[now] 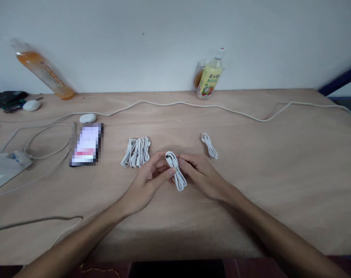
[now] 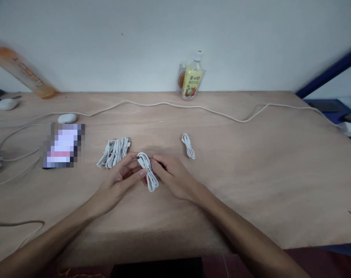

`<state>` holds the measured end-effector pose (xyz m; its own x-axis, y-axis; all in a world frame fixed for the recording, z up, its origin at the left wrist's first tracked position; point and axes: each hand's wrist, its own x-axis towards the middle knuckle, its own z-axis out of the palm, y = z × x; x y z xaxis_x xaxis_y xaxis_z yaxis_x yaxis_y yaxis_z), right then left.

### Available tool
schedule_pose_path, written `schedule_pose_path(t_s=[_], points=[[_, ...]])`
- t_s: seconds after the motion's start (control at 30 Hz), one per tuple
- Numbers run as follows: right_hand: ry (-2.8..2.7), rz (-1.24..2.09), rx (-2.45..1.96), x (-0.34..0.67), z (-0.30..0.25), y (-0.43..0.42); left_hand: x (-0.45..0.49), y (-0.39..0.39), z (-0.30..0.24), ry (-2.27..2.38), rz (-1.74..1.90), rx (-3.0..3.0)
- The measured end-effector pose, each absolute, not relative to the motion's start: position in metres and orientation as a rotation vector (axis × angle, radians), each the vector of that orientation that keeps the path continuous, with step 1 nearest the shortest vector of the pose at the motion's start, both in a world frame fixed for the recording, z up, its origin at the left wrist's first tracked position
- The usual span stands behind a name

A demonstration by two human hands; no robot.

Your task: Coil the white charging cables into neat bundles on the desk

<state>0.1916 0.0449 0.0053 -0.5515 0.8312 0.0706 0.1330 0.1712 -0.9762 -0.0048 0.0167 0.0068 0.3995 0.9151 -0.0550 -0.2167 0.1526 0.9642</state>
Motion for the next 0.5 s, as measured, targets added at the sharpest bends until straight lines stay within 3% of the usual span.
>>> schedule_pose_path(t_s=[0.27,0.5], points=[[-1.701,1.638,-0.902,0.1946,0.0055,0.0491,-0.0043,0.0146,0.0085,0.81,0.923,1.114],[-1.586,1.56,-0.973,0.1874,0.0008,0.045,-0.0041,0.0177,0.0085,0.834,0.932,0.972]])
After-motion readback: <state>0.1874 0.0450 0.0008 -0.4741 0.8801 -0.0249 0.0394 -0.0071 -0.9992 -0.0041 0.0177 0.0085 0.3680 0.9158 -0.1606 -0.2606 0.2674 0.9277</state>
